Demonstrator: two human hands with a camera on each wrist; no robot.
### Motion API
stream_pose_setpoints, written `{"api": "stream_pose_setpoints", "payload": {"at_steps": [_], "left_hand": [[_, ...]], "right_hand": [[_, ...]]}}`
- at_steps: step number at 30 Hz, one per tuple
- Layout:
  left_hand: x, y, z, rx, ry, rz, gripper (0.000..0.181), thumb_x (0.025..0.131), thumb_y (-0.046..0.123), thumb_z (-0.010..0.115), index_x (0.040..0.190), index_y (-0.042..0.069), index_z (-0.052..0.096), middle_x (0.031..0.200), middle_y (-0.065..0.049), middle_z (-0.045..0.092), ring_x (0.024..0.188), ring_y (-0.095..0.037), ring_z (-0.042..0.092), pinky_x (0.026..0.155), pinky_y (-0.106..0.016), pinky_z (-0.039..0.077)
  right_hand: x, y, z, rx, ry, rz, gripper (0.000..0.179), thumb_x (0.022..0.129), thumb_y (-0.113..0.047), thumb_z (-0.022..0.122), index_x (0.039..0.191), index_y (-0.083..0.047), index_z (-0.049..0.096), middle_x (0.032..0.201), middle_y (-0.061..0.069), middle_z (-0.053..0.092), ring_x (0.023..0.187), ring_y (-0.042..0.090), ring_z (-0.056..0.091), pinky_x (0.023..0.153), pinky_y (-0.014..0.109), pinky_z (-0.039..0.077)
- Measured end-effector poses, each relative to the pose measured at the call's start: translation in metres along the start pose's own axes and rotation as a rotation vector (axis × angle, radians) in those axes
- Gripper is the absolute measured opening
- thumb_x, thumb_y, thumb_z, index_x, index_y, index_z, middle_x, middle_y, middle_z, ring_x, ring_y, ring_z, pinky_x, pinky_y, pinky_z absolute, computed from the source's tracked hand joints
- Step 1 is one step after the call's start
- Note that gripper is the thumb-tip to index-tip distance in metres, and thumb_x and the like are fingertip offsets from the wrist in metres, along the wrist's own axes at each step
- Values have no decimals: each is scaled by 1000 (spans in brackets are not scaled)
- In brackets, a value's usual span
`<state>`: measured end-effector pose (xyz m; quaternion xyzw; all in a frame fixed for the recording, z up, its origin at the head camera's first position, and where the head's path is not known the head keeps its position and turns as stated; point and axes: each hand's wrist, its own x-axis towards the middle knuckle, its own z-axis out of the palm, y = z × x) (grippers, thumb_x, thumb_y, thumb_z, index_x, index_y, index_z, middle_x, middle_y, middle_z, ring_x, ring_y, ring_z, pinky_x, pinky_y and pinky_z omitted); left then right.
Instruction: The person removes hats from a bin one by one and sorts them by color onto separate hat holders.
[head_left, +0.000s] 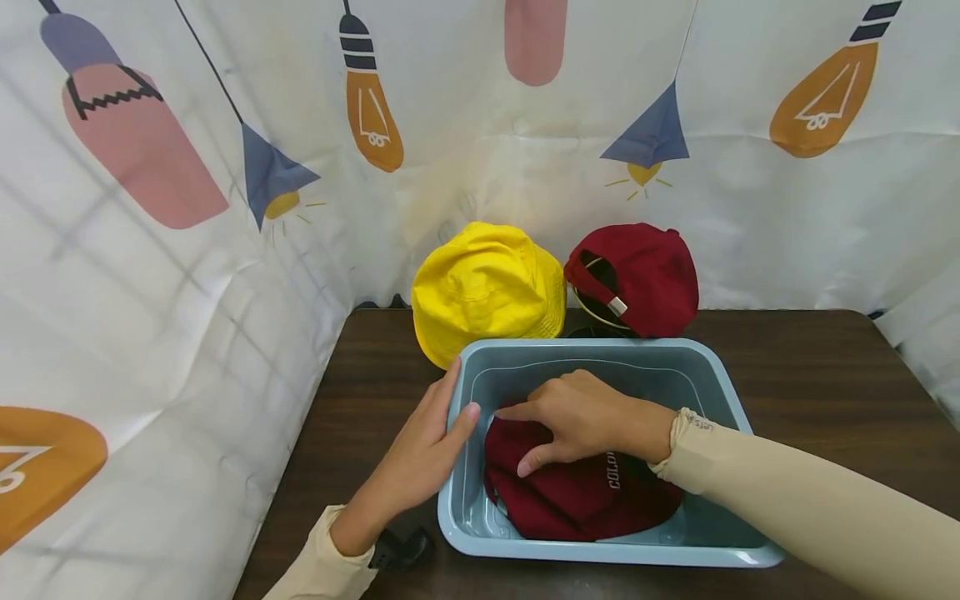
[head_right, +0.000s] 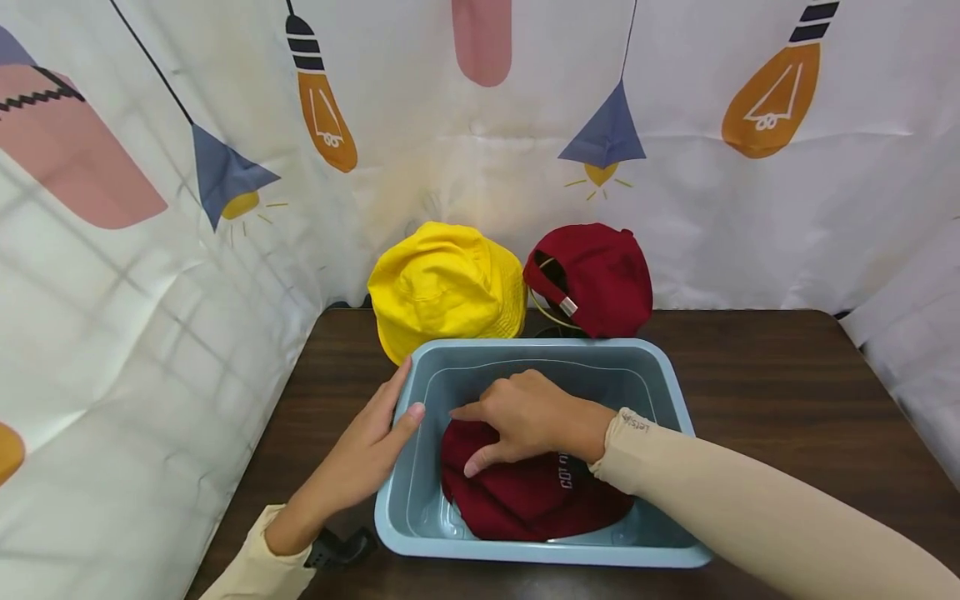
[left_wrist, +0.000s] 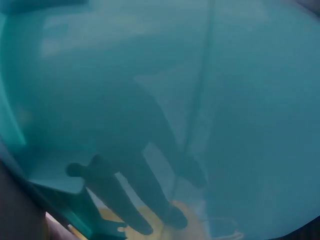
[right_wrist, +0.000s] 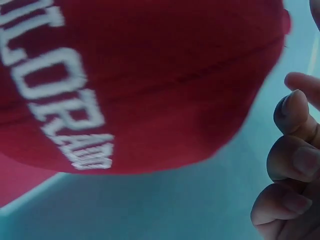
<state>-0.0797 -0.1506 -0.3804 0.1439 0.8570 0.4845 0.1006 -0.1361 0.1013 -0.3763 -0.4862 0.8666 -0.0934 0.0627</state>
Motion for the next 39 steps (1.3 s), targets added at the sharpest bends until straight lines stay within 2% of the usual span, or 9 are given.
{"api": "stream_pose_setpoints", "payload": {"at_steps": [4, 7, 11, 14, 19, 25, 29, 34, 39], "left_hand": [[-1, -4, 2, -22, -4, -2, 69, 109, 37, 45, 165, 33, 5, 165, -7, 28, 138, -37, 49, 92, -51, 59], [0, -7, 3, -33, -2, 39, 66, 111, 35, 41, 166, 28, 5, 170, -6, 20, 148, -39, 39, 101, -57, 51], [0, -10, 5, -54, 1, 67, 65, 112, 31, 39, 165, 25, 3, 173, 1, 10, 156, -30, 23, 116, -59, 34], [0, -10, 6, -54, 10, 70, 65, 112, 28, 40, 165, 25, 3, 173, 3, 8, 158, -27, 19, 120, -57, 26], [2, -10, 6, -49, 19, 82, 65, 112, 29, 39, 165, 23, 3, 173, 3, 8, 158, -26, 16, 122, -53, 21], [2, -10, 6, -46, 13, 85, 65, 112, 29, 39, 165, 21, 2, 173, 2, 6, 159, -25, 15, 123, -52, 18], [2, -9, 6, -40, 11, 85, 66, 112, 23, 39, 165, 21, 1, 173, 3, 5, 159, -26, 14, 123, -53, 18], [2, -9, 7, -62, 10, 85, 67, 111, 19, 40, 166, 22, 1, 173, 2, 6, 158, -29, 18, 119, -56, 26], [1, -9, 7, -87, 3, 75, 67, 112, 19, 40, 166, 23, 0, 173, 1, 7, 157, -32, 21, 114, -59, 35]], "right_hand": [[1, 1, 7, -10, -66, 1, 73, 79, -72, 73, 137, -29, 67, 82, -13, 70, 65, 0, 56, 52, 19, 44], [2, 1, 11, -38, -106, 14, 69, 77, -69, 77, 133, -29, 70, 95, -10, 75, 75, 4, 63, 59, 22, 50], [2, 1, 14, -30, -153, 36, 61, 79, -62, 80, 128, -26, 73, 107, -7, 76, 86, 7, 66, 69, 26, 55], [3, 2, 15, -26, -173, 27, 52, 83, -57, 80, 123, -25, 75, 100, -9, 75, 80, 5, 63, 67, 24, 53], [3, 3, 15, -57, -176, -38, 27, 89, -46, 77, 105, -25, 77, 79, -15, 64, 65, 2, 51, 58, 20, 45], [-2, 0, 6, -39, -150, -85, 11, 91, -37, 78, 92, -26, 75, 73, -15, 58, 62, 1, 48, 56, 18, 42], [-11, -2, -8, 33, -132, -99, 8, 91, -33, 78, 97, -28, 77, 79, -16, 65, 67, 0, 53, 60, 15, 46], [-28, 4, -23, 157, -115, -109, 16, 92, -34, 76, 107, -30, 79, 89, -19, 70, 77, -4, 59, 71, 15, 52], [-48, 15, -34, 326, -16, -176, 23, 93, -34, 73, 116, -29, 77, 88, -18, 69, 76, -6, 57, 69, 12, 50]]}}
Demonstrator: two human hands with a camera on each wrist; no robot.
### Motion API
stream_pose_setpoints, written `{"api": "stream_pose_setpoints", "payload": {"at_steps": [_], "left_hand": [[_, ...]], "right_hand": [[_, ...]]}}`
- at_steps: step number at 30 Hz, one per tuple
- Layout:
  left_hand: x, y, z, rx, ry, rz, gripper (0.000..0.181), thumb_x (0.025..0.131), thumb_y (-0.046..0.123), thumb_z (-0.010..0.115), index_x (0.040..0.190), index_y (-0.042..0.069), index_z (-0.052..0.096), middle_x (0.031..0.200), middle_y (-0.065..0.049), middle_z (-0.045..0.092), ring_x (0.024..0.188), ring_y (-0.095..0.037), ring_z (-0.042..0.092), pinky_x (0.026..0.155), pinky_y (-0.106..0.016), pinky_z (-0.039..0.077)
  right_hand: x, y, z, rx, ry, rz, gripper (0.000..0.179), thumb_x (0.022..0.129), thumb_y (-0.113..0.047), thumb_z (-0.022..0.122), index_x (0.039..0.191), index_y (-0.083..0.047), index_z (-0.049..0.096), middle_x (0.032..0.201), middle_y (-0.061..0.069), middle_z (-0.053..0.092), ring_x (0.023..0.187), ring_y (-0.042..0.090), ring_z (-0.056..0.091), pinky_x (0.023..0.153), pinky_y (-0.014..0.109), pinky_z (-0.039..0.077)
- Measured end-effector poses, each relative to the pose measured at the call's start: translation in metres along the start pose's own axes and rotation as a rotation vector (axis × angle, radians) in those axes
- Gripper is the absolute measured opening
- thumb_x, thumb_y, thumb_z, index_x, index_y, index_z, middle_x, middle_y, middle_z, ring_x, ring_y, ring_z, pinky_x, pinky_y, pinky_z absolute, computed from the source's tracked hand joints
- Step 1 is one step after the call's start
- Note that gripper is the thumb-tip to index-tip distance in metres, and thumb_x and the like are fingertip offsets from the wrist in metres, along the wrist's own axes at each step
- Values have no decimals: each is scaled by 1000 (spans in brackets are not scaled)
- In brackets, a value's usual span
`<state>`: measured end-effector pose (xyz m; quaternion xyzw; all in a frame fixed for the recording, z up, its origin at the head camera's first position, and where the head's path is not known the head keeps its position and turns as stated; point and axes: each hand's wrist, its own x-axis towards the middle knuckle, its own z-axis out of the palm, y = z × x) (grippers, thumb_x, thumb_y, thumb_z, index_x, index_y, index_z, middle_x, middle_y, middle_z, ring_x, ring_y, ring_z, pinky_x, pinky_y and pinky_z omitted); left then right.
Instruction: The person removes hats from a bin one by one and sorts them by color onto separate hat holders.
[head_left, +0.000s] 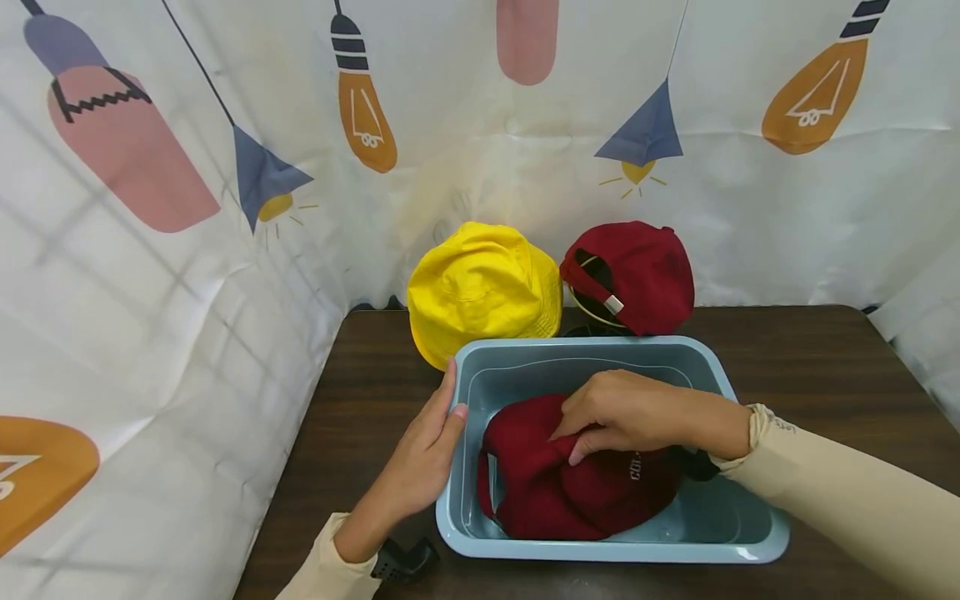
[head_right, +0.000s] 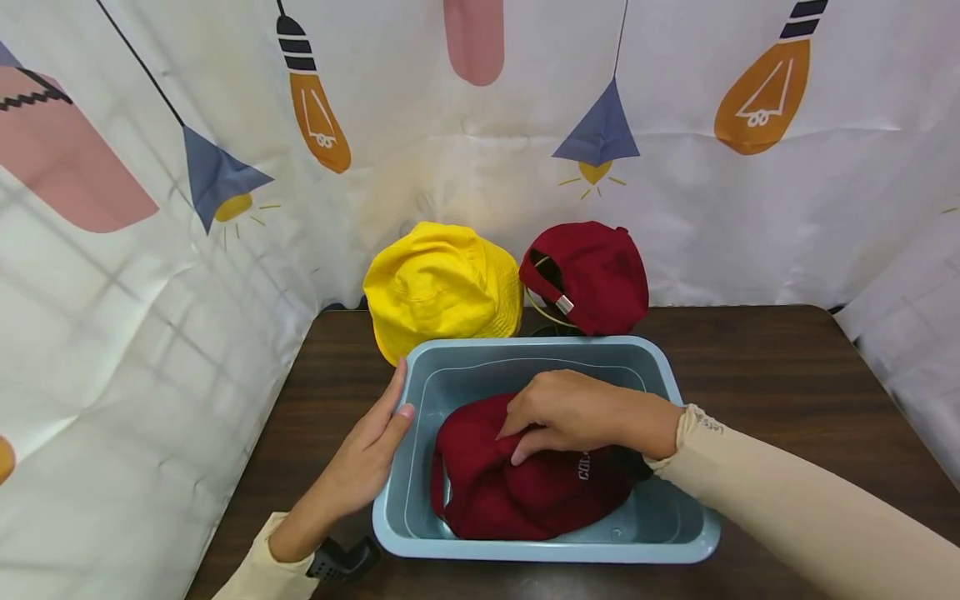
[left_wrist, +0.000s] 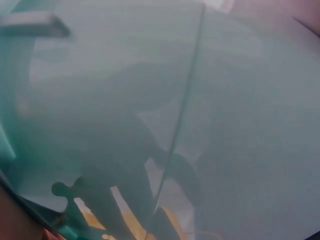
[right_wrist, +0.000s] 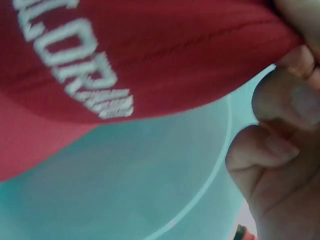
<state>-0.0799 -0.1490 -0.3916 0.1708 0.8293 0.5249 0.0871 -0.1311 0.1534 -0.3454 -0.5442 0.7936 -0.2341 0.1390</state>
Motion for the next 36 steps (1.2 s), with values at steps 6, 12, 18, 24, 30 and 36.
{"api": "stream_pose_setpoints", "payload": {"at_steps": [6, 12, 18, 24, 30, 36], "left_hand": [[0, 1, 1, -6, -2, -6, 69, 111, 18, 41, 166, 26, 0, 173, 2, 7, 157, -32, 21, 109, -56, 41], [-1, 0, 0, 0, -1, -16, 68, 111, 26, 41, 166, 25, 0, 173, 2, 8, 157, -32, 21, 108, -55, 42], [-1, 2, 1, -5, -4, -19, 67, 112, 26, 40, 166, 27, 0, 173, -1, 9, 156, -35, 24, 103, -55, 48], [-1, 2, 1, 3, 2, -28, 67, 112, 24, 40, 166, 27, 1, 173, -1, 11, 154, -37, 28, 104, -57, 47], [1, 3, 1, 32, 7, -12, 67, 112, 30, 39, 166, 22, 1, 173, -1, 8, 156, -35, 24, 114, -59, 34], [1, 3, 0, 71, 16, -12, 65, 112, 26, 38, 165, 20, 2, 173, 0, 7, 157, -30, 19, 121, -56, 23]], "right_hand": [[-22, 2, -15, 177, 127, -111, 28, 95, -25, 72, 123, -22, 75, 88, -13, 69, 76, -1, 58, 64, 14, 50], [-39, 1, -28, 240, 204, -65, 32, 92, -17, 76, 123, -26, 75, 80, -17, 61, 69, 1, 54, 59, 16, 48], [-51, 3, -44, 288, 269, -124, 39, 85, 2, 78, 121, -15, 76, 75, -11, 57, 69, 5, 51, 56, 19, 45], [-56, 6, -64, 274, 306, -204, 44, 80, 12, 77, 117, -12, 75, 80, -6, 60, 73, 5, 54, 56, 21, 46], [-66, 8, -91, 269, 367, -253, 44, 76, 21, 73, 109, -7, 75, 82, -1, 57, 75, 8, 51, 57, 23, 44], [-72, -2, -125, 336, 457, -325, 22, 85, 17, 69, 104, 7, 73, 84, 6, 57, 77, 12, 52, 59, 24, 45]]}}
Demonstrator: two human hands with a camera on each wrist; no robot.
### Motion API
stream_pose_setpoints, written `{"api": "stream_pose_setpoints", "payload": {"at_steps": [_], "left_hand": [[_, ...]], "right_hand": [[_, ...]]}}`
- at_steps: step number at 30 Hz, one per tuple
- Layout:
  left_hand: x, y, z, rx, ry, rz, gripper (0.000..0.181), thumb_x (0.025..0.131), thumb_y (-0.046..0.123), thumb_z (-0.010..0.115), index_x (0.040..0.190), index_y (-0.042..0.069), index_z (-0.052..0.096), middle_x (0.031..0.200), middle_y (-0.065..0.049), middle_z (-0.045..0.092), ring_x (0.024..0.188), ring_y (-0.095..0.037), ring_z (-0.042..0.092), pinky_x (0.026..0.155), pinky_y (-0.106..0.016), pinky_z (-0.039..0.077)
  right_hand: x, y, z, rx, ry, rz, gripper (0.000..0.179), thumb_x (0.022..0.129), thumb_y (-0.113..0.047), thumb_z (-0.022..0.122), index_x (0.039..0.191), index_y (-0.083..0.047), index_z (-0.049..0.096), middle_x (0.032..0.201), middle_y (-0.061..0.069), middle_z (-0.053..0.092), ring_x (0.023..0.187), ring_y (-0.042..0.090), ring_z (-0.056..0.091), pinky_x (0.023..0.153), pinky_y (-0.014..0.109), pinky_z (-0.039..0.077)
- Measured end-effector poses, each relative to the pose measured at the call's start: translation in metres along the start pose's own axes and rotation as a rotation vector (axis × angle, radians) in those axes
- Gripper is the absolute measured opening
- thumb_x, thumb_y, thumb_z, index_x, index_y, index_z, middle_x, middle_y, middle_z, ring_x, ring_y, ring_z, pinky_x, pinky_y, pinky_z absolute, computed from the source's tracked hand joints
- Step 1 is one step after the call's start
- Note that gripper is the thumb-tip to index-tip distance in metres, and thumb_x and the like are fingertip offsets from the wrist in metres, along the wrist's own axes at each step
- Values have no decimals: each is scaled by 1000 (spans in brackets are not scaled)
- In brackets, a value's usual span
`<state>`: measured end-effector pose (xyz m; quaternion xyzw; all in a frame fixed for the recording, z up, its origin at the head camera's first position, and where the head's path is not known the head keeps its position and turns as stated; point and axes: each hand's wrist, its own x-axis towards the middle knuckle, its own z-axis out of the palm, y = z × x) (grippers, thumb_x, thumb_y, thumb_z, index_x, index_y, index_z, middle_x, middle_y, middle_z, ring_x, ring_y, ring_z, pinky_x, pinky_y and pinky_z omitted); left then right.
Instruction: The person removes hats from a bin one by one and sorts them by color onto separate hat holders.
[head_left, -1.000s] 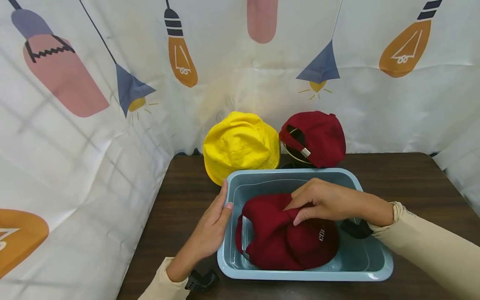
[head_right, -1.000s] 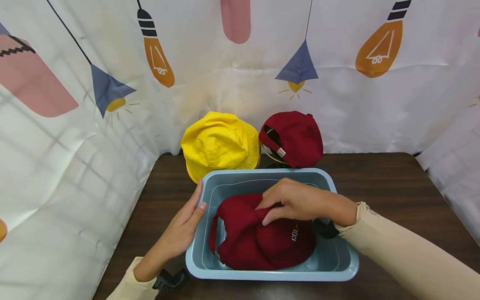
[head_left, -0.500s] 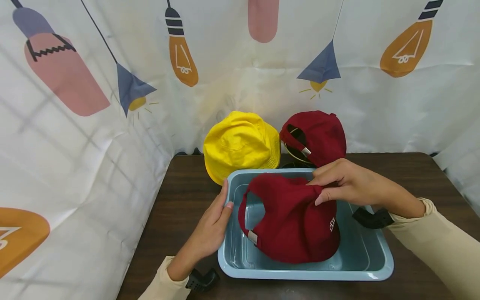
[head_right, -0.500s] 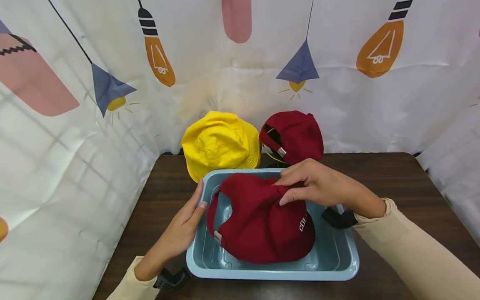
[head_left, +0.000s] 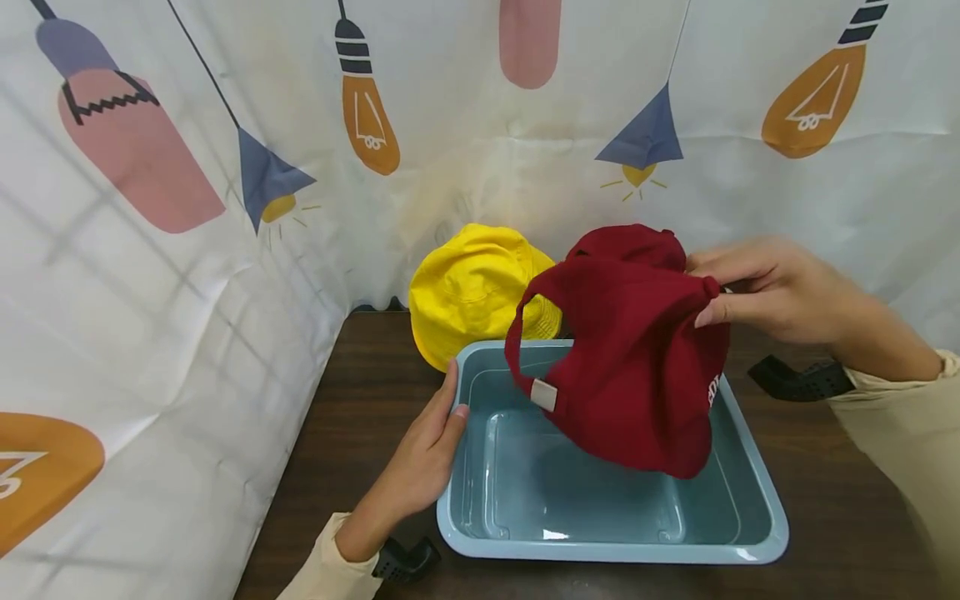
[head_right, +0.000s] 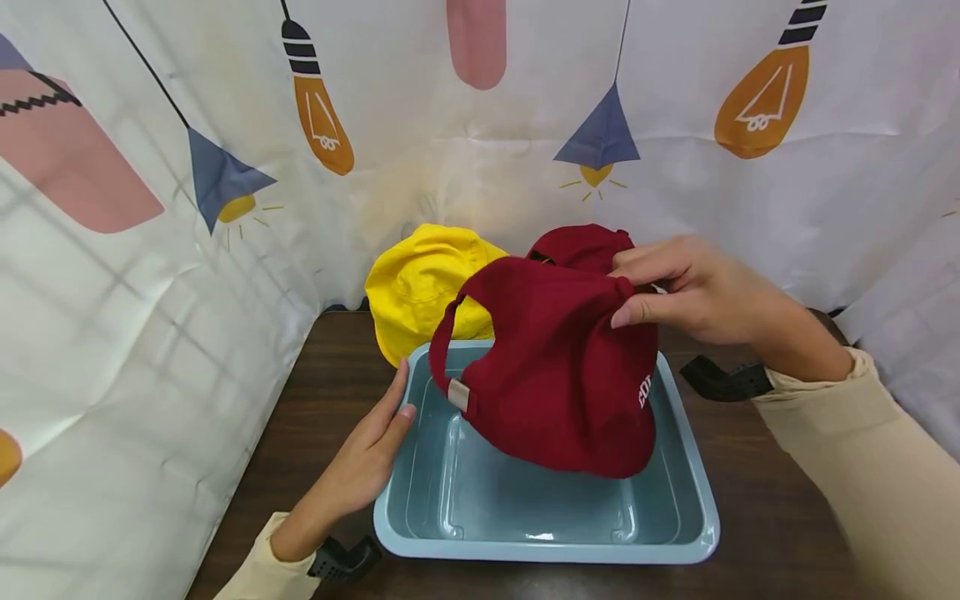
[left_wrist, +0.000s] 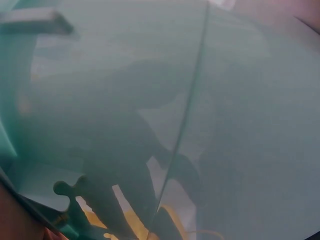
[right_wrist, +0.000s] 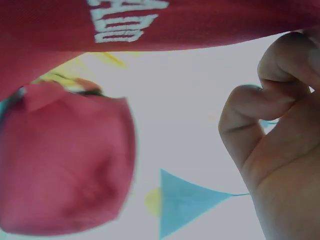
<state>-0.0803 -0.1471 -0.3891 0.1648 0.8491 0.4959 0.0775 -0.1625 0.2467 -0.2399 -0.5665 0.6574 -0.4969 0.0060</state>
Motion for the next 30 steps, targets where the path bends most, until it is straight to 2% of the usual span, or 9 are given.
{"api": "stream_pose_setpoints", "payload": {"at_steps": [3, 6, 9, 13, 16, 19, 23, 26, 30], "left_hand": [[0, 0, 0, 16, 4, 0, 64, 112, 24, 38, 165, 20, 2, 173, 0, 7, 157, -29, 19, 122, -56, 21], [0, -1, 0, 15, 6, 2, 64, 112, 24, 38, 165, 19, 2, 173, 1, 6, 157, -28, 18, 122, -57, 20], [0, -1, 0, 11, 5, 0, 64, 112, 26, 37, 165, 19, 2, 173, 2, 6, 157, -26, 18, 123, -56, 19], [1, 0, 0, 14, 4, 3, 63, 113, 27, 36, 165, 18, 2, 173, 1, 6, 157, -26, 16, 123, -56, 17], [1, 0, 0, 10, 1, 8, 63, 113, 25, 36, 165, 17, 2, 173, 0, 5, 157, -27, 16, 123, -56, 16], [0, 0, 0, 2, -6, 13, 63, 113, 26, 35, 165, 17, 1, 173, 0, 4, 157, -26, 15, 123, -56, 16], [0, -1, -1, -5, -9, 17, 63, 113, 27, 35, 165, 17, 0, 173, -1, 3, 158, -26, 13, 124, -55, 15], [0, -1, -1, -11, -9, 15, 63, 113, 24, 36, 165, 18, 0, 173, -1, 3, 158, -27, 14, 123, -55, 15], [-1, -1, -1, -14, -6, 10, 64, 112, 25, 37, 165, 17, 1, 173, 0, 4, 157, -26, 15, 123, -53, 16]], "right_hand": [[11, -14, -15, -2, 41, -27, 14, 89, 12, 68, 102, 13, 72, 85, 9, 58, 78, 14, 54, 59, 22, 48], [20, -25, -31, -40, 59, -31, 14, 91, 8, 68, 102, 16, 71, 87, 11, 59, 82, 15, 53, 61, 20, 51], [26, -31, -51, -74, 56, -17, 17, 91, 8, 68, 103, 19, 69, 92, 12, 61, 87, 18, 54, 65, 19, 54], [30, -38, -79, -184, 73, 48, 22, 90, 12, 66, 107, 26, 64, 102, 14, 62, 92, 21, 54, 74, 15, 57], [31, -40, -97, -333, 94, 150, 24, 90, 18, 62, 113, 25, 63, 106, 14, 62, 93, 21, 54, 77, 13, 57], [33, -38, -107, -463, 99, 310, 30, 89, 23, 59, 118, 19, 65, 106, 13, 61, 88, 20, 57, 74, 13, 56], [35, -22, -114, -445, 74, 471, 35, 90, 23, 57, 120, 12, 69, 106, 12, 60, 86, 20, 57, 70, 15, 56], [36, -6, -115, -386, 40, 538, 32, 92, 19, 58, 118, 8, 71, 106, 11, 61, 88, 19, 56, 68, 18, 55], [37, 13, -110, -383, -5, 662, 27, 95, 9, 62, 118, 0, 74, 109, 9, 63, 93, 19, 58, 70, 22, 57]]}}
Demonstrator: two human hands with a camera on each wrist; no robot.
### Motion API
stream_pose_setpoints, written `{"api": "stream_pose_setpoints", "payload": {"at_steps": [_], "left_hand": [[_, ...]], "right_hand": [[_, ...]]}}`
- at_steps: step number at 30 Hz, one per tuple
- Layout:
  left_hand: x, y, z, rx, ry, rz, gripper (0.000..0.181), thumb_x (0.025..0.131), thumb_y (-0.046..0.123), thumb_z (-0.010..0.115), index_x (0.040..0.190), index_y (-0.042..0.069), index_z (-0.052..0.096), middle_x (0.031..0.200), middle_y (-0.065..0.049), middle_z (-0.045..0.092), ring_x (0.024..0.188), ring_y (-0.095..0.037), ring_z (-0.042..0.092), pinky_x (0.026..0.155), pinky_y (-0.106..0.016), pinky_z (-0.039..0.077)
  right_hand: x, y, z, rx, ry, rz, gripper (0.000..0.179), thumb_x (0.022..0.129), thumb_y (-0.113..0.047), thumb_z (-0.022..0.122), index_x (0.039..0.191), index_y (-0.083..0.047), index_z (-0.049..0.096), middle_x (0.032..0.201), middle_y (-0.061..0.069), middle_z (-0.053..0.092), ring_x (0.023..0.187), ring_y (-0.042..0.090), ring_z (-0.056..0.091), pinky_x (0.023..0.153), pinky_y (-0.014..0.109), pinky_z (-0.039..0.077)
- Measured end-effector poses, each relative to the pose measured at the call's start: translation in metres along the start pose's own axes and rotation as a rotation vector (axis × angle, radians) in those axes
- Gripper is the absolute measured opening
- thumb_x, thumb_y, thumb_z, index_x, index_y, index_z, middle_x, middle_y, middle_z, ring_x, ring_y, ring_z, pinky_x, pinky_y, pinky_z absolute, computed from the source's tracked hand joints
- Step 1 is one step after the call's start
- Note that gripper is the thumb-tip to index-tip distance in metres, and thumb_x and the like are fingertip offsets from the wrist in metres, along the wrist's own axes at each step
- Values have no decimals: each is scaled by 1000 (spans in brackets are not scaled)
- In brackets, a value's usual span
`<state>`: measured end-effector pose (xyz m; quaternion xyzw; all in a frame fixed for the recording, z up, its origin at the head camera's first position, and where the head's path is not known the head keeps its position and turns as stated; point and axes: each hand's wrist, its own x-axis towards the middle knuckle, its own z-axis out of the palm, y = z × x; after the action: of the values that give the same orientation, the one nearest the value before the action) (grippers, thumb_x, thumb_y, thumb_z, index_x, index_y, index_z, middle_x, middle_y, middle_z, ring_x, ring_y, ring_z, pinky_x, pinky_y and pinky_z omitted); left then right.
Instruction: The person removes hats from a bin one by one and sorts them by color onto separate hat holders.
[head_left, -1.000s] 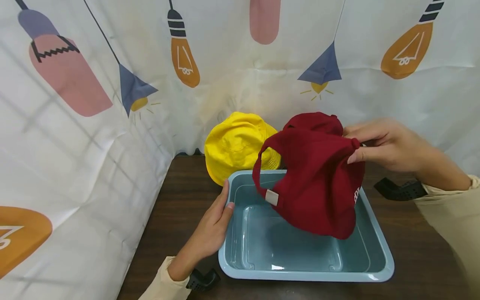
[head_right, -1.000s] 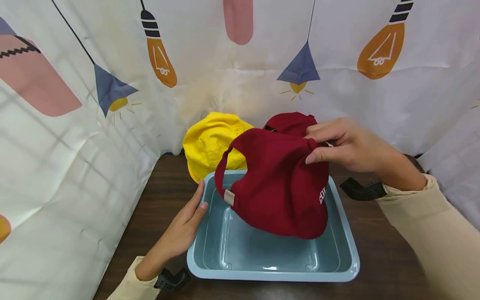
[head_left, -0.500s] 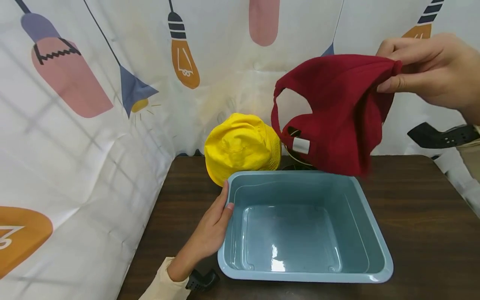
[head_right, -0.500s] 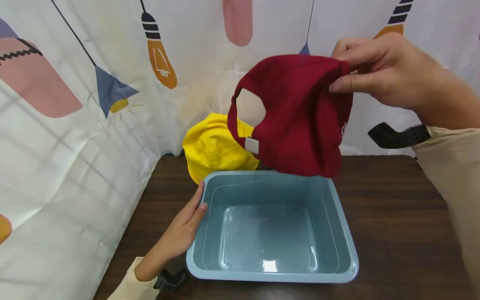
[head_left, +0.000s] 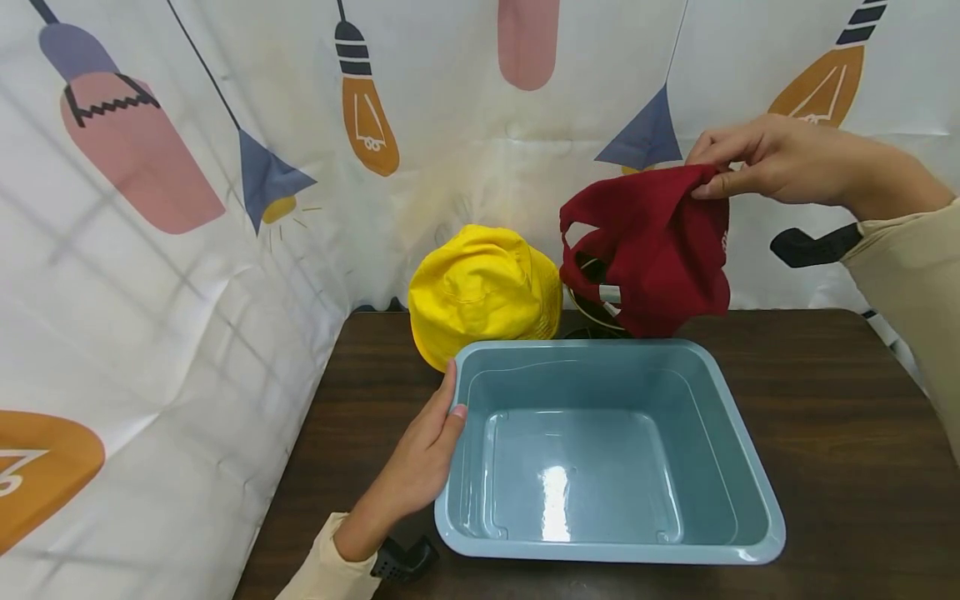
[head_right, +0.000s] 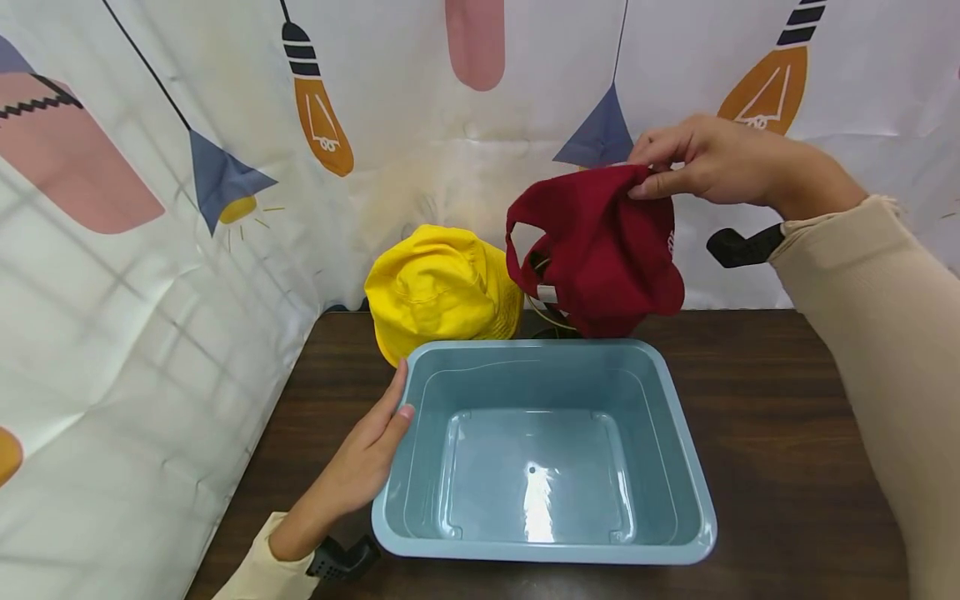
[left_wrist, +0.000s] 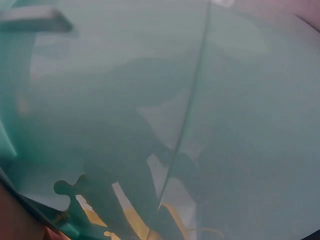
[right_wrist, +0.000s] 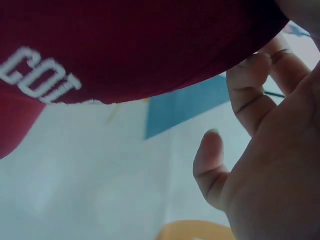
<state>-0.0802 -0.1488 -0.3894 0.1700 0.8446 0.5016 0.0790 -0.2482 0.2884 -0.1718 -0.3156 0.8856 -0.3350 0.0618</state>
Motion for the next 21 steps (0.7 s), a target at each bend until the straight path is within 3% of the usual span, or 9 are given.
{"api": "stream_pose_setpoints", "payload": {"at_steps": [5, 10, 15, 21], "left_hand": [[0, -1, 0, -5, 3, 4, 64, 112, 27, 37, 165, 18, 1, 173, 1, 4, 157, -25, 16, 123, -53, 17], [0, -1, 0, -11, 3, 5, 64, 112, 26, 37, 165, 18, 2, 173, 1, 5, 157, -26, 16, 123, -54, 17], [0, -1, -1, -11, 2, 0, 65, 112, 25, 38, 165, 17, 1, 173, 2, 5, 157, -25, 16, 123, -53, 18], [-1, 0, 0, -25, -1, -1, 65, 112, 22, 38, 165, 19, 0, 173, 2, 5, 157, -25, 18, 122, -52, 21]], "right_hand": [[11, 17, 14, -27, -37, 111, 23, 98, -2, 64, 117, -6, 76, 113, 2, 63, 102, 19, 56, 77, 22, 56], [17, 36, 27, -72, -3, 183, 25, 101, -10, 62, 124, -11, 73, 118, 0, 60, 107, 18, 52, 82, 21, 51], [19, 55, 37, -47, -15, 309, 33, 107, -18, 51, 138, -14, 60, 129, 3, 52, 116, 22, 48, 92, 35, 45], [13, 73, 55, 7, -59, 329, 37, 109, -17, 46, 145, -14, 52, 132, 7, 55, 121, 26, 51, 97, 43, 46]]}}
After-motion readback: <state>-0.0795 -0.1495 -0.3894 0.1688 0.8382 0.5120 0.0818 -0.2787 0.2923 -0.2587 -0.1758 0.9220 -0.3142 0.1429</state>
